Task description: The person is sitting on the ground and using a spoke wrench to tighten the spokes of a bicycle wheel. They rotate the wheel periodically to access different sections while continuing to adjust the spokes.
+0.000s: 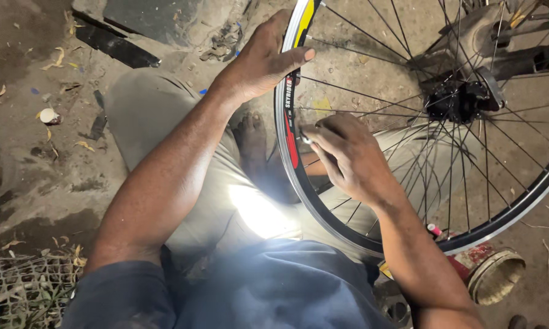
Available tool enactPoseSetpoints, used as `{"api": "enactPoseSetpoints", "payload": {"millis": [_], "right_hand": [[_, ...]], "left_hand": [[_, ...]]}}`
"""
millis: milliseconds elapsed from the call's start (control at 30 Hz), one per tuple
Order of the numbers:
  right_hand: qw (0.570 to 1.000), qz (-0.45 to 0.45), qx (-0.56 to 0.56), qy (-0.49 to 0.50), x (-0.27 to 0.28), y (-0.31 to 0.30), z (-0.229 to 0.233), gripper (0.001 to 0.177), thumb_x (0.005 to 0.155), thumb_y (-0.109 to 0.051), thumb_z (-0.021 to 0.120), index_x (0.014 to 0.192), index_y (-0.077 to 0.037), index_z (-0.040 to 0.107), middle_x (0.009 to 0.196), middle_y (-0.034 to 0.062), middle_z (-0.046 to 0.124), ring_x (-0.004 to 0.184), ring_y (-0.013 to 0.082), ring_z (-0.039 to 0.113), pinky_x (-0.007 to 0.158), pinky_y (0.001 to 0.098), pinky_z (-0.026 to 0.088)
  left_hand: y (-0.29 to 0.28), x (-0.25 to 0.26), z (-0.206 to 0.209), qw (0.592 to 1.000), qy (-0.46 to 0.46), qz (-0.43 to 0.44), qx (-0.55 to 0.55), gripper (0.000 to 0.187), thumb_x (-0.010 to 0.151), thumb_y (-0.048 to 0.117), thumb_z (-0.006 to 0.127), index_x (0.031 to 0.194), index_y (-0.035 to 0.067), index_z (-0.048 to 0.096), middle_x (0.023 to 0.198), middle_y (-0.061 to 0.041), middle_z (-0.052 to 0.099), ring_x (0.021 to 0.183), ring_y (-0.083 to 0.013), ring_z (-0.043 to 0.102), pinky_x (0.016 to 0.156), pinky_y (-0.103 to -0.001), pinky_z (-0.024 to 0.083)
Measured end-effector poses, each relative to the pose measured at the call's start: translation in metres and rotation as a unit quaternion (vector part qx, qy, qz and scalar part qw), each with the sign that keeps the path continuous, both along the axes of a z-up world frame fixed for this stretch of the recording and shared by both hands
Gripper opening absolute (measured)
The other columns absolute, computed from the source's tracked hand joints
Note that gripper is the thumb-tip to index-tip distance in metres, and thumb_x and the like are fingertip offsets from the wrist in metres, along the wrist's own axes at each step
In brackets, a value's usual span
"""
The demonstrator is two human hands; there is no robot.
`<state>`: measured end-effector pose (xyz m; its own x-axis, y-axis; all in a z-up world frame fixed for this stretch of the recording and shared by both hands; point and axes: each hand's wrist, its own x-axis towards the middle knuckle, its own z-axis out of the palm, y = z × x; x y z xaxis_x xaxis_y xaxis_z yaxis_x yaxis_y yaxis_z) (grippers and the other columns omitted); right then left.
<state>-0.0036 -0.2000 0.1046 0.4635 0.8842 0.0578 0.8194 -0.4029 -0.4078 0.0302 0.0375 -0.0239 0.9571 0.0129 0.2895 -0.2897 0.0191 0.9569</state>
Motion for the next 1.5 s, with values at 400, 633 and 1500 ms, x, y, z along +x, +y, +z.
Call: {"api": "enactPoseSetpoints", "payload": {"millis": [400, 633, 1500], "right_hand": [[0.994, -0.092, -0.040, 0.042, 0.007, -0.001, -0.021, 0.035, 0.079, -0.012, 0.081, 0.106, -0.005, 0.060, 0.087, 0.0114, 0.067, 0.084, 0.0323, 0.069, 0.072, 0.0433, 0.054], [0.999, -0.032, -0.029, -0.003, 0.010, 0.005, -0.019, 0.043, 0.067, -0.016, 0.085, 0.103, -0.007, 0.065, 0.083, 0.0112, 0.068, 0.080, 0.0331, 0.067, 0.073, 0.0443, 0.053], [0.995, -0.041, 0.083, 0.028, 0.003, 0.004, -0.018, 0.052, 0.077, -0.011, 0.082, 0.125, -0.006, 0.062, 0.098, 0.0076, 0.070, 0.085, 0.0268, 0.068, 0.078, 0.0432, 0.052]], "left_hand": [[-0.012, 0.003, 0.005, 0.998, 0.061, 0.033, 0.005, 0.074, 0.092, 0.047, 0.078, 0.141, -0.002, 0.052, 0.118, -0.011, 0.065, 0.113, -0.0194, 0.060, 0.100, -0.036, 0.052], [-0.010, -0.003, 0.017, 0.995, 0.088, 0.030, 0.021, 0.061, 0.093, 0.035, 0.075, 0.137, -0.002, 0.054, 0.117, -0.012, 0.066, 0.113, -0.0195, 0.060, 0.101, -0.035, 0.049], [-0.019, 0.000, 0.025, 0.990, 0.124, 0.048, -0.055, 0.049, 0.093, 0.025, 0.076, 0.130, -0.001, 0.057, 0.095, -0.003, 0.061, 0.079, -0.0091, 0.060, 0.063, -0.027, 0.056]]}}
